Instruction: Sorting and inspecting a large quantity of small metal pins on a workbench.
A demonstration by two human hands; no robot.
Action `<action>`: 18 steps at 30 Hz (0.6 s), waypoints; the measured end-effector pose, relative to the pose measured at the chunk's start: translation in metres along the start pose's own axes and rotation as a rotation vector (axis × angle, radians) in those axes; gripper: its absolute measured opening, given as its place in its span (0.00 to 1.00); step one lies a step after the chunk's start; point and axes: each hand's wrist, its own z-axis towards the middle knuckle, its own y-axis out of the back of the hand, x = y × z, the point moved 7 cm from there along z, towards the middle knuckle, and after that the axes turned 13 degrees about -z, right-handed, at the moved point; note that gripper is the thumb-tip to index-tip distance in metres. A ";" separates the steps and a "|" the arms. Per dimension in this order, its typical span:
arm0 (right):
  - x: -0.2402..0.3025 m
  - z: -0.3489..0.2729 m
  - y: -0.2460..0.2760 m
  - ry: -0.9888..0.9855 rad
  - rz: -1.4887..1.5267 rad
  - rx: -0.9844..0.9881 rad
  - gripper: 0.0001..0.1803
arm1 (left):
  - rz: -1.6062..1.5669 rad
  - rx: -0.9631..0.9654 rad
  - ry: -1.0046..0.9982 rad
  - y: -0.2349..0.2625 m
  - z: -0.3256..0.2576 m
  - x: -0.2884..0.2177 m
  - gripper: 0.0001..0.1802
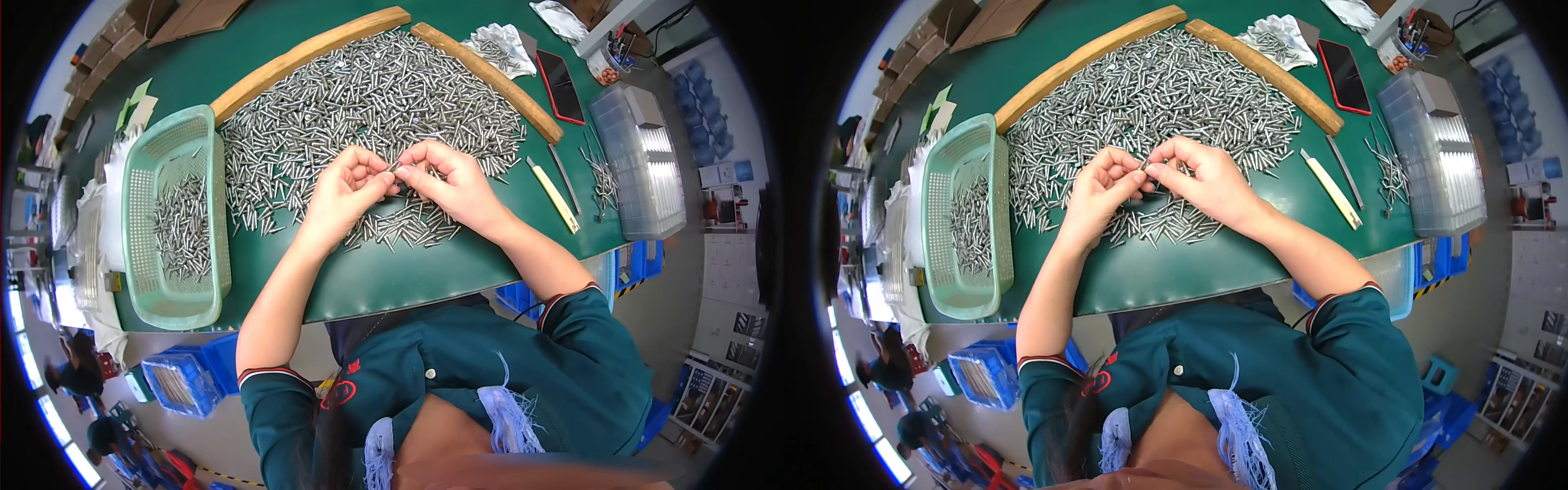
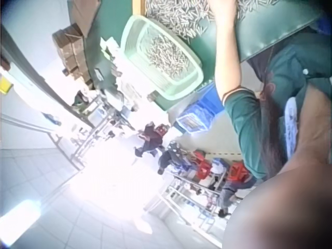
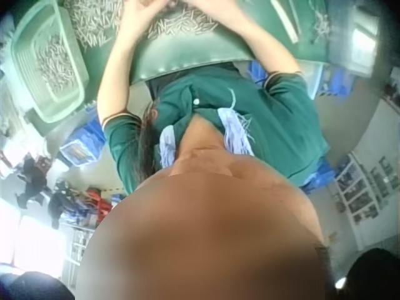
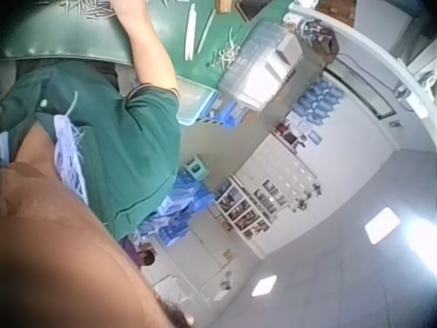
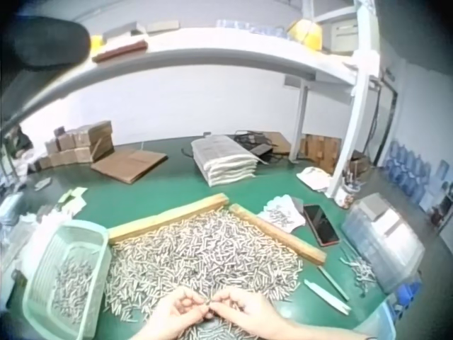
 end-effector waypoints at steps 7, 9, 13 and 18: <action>-0.003 0.002 -0.002 0.049 -0.033 0.000 0.10 | 0.168 -0.002 -0.096 0.001 -0.001 -0.002 0.08; -0.015 0.004 -0.009 -0.070 0.220 0.104 0.10 | 0.312 0.000 -0.139 -0.001 -0.003 -0.005 0.09; -0.028 0.001 -0.013 -0.391 0.704 0.237 0.09 | 0.048 0.028 -0.181 -0.005 -0.007 -0.023 0.13; -0.027 0.004 -0.020 -0.415 1.209 0.412 0.09 | 0.263 -0.172 -0.338 0.016 -0.009 -0.041 0.09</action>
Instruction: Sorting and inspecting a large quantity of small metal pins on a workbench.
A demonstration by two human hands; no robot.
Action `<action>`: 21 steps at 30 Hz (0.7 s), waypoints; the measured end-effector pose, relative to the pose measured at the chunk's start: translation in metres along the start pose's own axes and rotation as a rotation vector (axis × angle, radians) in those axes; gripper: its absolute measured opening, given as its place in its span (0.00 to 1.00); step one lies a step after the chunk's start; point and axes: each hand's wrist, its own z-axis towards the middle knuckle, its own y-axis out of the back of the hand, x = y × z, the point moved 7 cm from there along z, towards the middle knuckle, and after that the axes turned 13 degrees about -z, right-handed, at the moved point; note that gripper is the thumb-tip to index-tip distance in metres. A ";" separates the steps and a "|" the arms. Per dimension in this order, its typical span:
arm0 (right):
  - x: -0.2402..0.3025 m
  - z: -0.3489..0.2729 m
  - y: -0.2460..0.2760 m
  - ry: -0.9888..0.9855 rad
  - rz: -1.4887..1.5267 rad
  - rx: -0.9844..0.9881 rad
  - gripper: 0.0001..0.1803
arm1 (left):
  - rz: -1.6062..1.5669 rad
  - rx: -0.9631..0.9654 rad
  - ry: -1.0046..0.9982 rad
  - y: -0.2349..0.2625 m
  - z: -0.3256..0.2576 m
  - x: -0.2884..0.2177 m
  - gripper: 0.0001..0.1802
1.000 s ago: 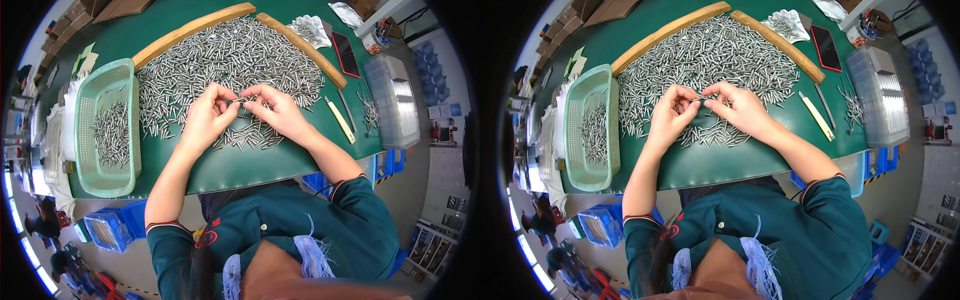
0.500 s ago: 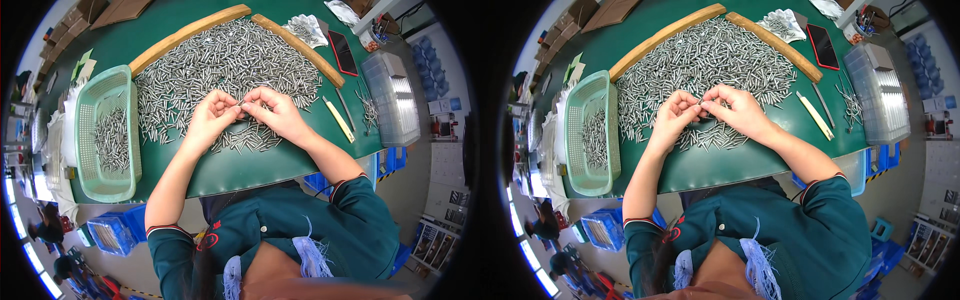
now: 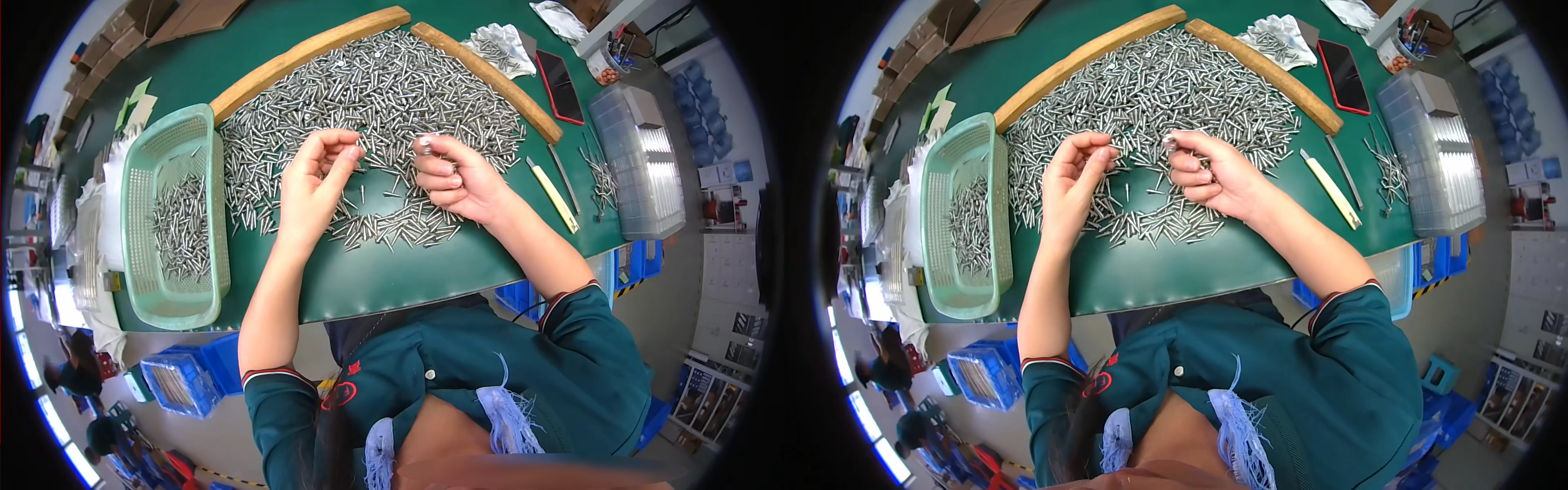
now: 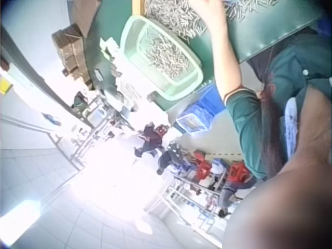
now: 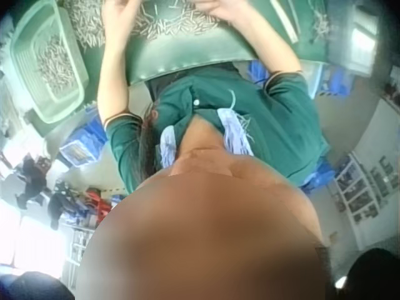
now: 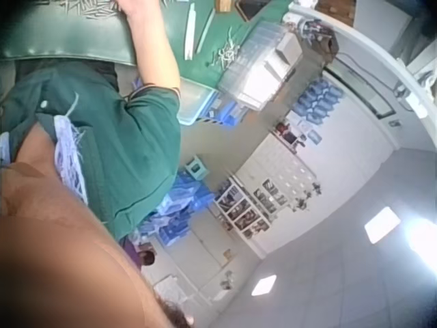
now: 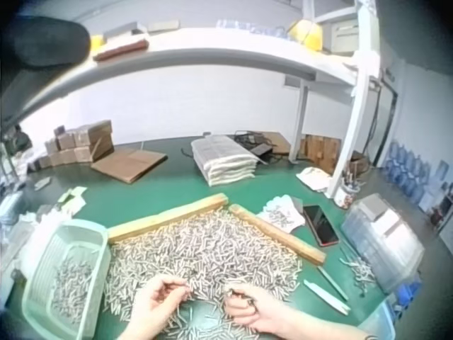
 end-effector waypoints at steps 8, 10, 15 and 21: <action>0.009 -0.003 -0.008 0.087 -0.033 0.096 0.16 | 1.007 0.190 -0.287 -0.013 -0.001 -0.004 0.08; 0.005 -0.001 -0.005 0.070 -0.034 0.063 0.21 | 0.994 0.193 -0.333 -0.021 -0.001 0.003 0.09; 0.005 0.000 -0.004 0.069 -0.044 0.022 0.24 | 1.162 0.315 -0.297 -0.033 0.003 0.009 0.09; 0.005 0.001 0.002 0.066 -0.102 -0.054 0.24 | 0.973 0.379 -0.042 -0.021 0.002 0.017 0.09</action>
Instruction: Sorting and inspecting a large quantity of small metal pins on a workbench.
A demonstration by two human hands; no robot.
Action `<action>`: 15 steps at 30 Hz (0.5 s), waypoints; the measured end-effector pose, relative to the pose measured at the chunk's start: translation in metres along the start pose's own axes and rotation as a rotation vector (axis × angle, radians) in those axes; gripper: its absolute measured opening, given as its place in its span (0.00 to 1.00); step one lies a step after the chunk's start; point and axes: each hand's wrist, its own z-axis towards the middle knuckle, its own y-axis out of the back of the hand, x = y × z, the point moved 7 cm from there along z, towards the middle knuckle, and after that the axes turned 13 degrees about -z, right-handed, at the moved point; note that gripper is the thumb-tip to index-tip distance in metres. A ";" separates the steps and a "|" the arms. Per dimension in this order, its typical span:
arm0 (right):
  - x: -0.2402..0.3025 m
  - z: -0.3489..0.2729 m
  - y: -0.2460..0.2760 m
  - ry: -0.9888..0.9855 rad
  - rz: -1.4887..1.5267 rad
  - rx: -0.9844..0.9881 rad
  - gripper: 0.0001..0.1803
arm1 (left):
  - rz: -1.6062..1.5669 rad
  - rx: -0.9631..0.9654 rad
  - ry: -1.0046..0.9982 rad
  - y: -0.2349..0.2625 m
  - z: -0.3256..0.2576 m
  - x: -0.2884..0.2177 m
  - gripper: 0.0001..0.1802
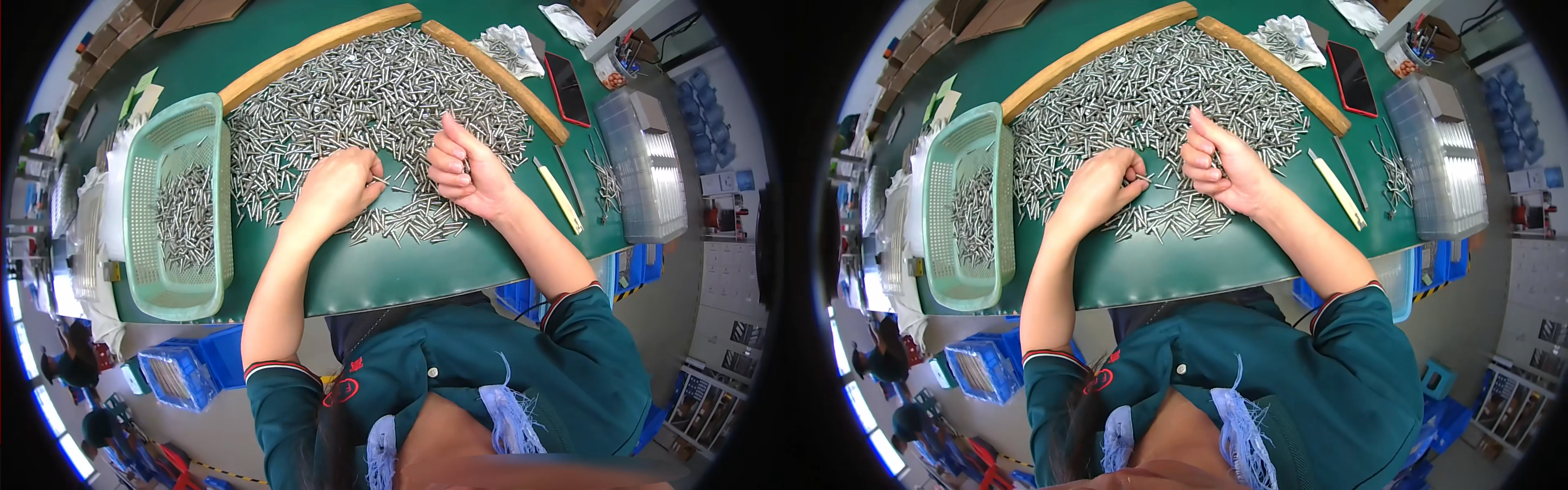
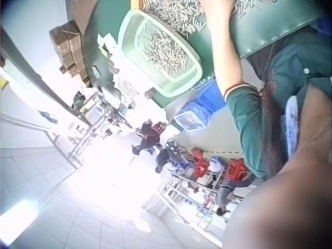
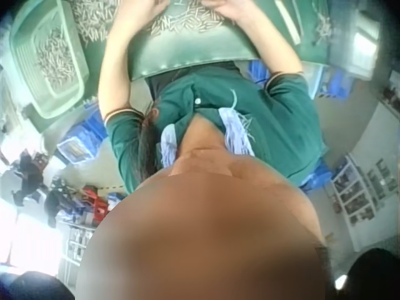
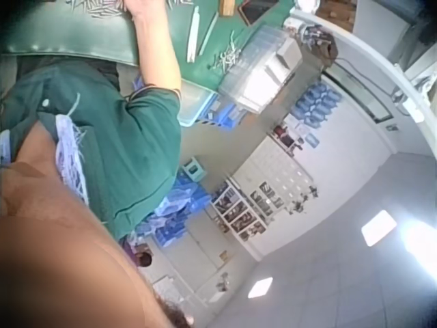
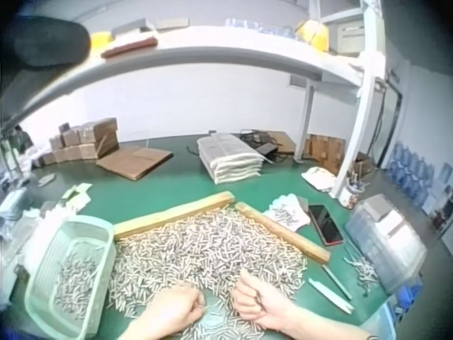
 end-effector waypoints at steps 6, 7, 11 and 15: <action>0.000 0.000 -0.002 0.018 -0.054 -0.016 0.23 | 0.042 -0.076 -0.090 0.002 -0.010 -0.007 0.08; 0.000 -0.001 -0.003 0.018 -0.054 -0.016 0.23 | 0.076 -0.061 -0.075 0.001 -0.010 -0.007 0.09; 0.001 -0.001 0.000 0.029 -0.069 -0.044 0.23 | 0.075 -0.063 -0.064 0.002 -0.011 -0.009 0.08; 0.003 -0.002 0.003 0.032 -0.085 -0.114 0.21 | 0.183 -0.119 -0.112 0.002 -0.015 -0.012 0.07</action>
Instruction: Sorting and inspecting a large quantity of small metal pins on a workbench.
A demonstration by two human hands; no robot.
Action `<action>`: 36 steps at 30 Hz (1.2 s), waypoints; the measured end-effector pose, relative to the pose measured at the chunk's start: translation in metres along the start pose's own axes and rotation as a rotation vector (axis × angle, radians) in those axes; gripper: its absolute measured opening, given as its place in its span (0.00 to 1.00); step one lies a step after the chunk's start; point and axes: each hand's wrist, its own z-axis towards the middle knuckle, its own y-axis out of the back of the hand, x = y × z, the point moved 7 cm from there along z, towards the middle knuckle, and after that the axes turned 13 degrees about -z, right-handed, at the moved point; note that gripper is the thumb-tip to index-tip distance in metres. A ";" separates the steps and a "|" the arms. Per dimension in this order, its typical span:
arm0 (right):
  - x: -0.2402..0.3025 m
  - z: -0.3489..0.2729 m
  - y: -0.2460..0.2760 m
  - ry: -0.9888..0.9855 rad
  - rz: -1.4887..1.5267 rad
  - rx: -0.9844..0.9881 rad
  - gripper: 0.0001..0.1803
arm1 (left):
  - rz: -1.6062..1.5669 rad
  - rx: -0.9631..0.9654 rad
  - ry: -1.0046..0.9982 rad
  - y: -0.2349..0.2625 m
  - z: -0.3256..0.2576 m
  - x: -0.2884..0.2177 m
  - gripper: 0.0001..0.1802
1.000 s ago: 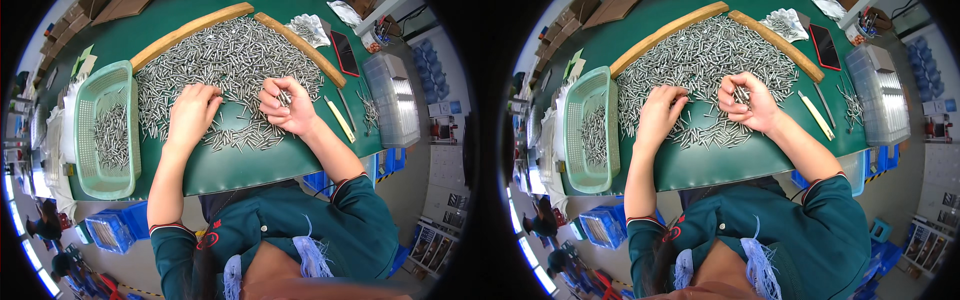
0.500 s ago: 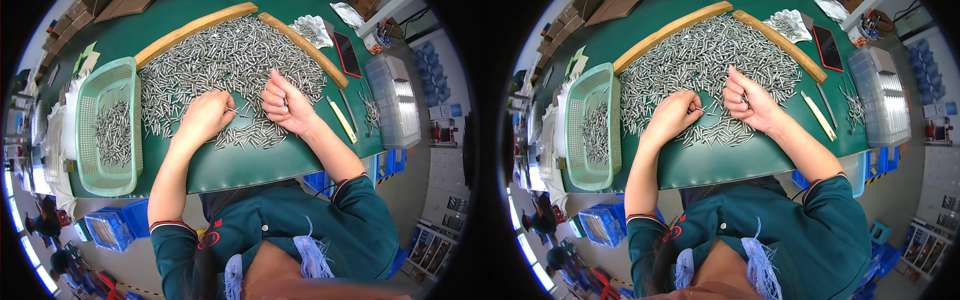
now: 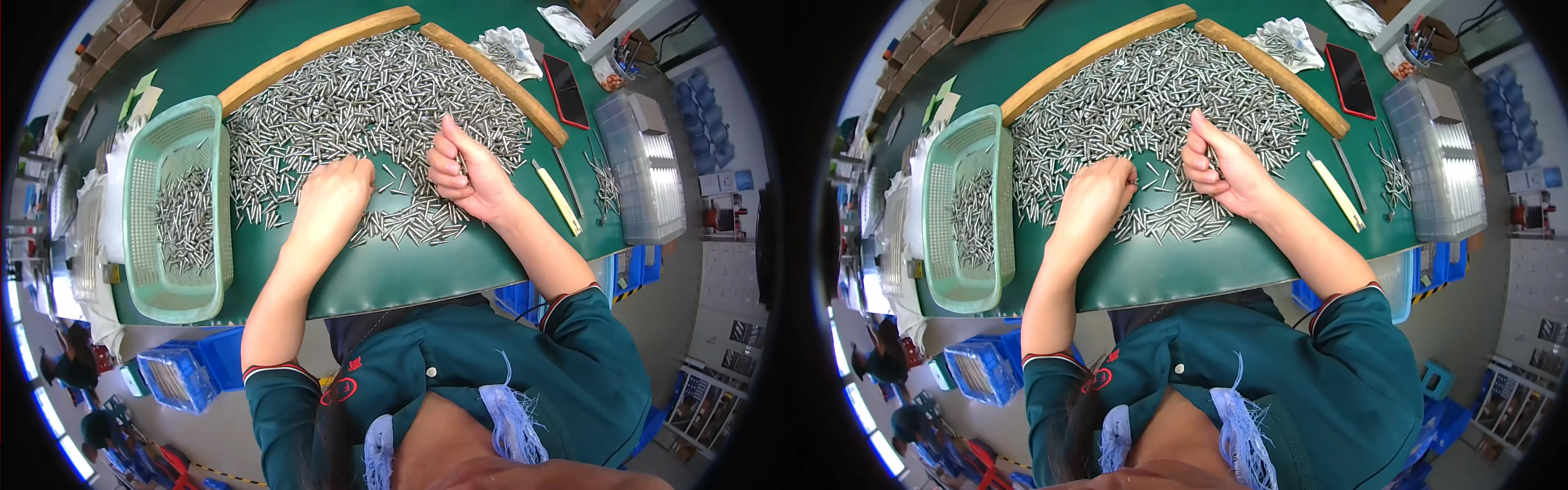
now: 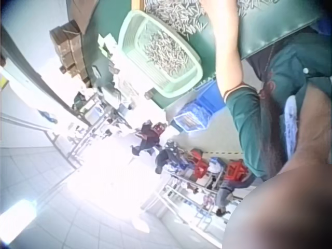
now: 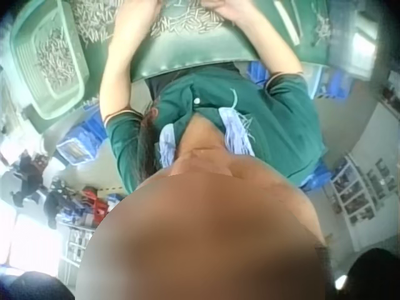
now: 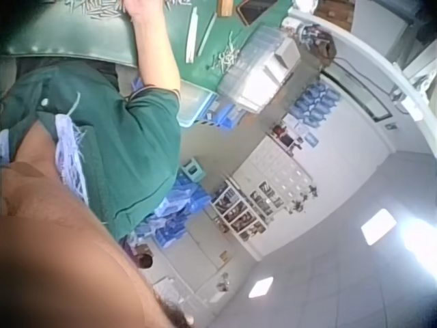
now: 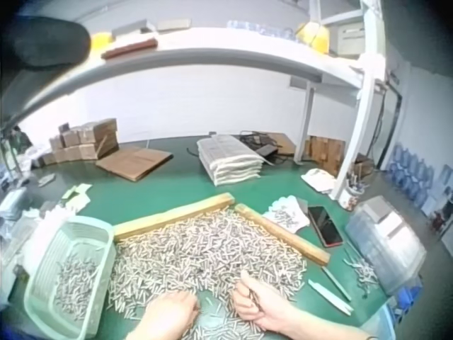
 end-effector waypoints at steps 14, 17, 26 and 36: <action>-0.014 -0.005 -0.010 -0.049 -0.414 0.026 0.13 | -0.511 -0.355 -0.131 0.022 0.004 -0.019 0.08; -0.017 -0.007 -0.015 -0.121 -0.347 0.062 0.13 | -0.520 -0.400 -0.209 0.023 0.002 -0.026 0.07; -0.006 -0.007 -0.013 0.018 -0.596 -0.054 0.12 | -0.940 -0.260 0.129 0.005 0.003 0.003 0.08; -0.008 -0.006 -0.009 0.002 -0.561 -0.051 0.13 | -0.965 -0.153 0.081 -0.003 0.005 0.000 0.11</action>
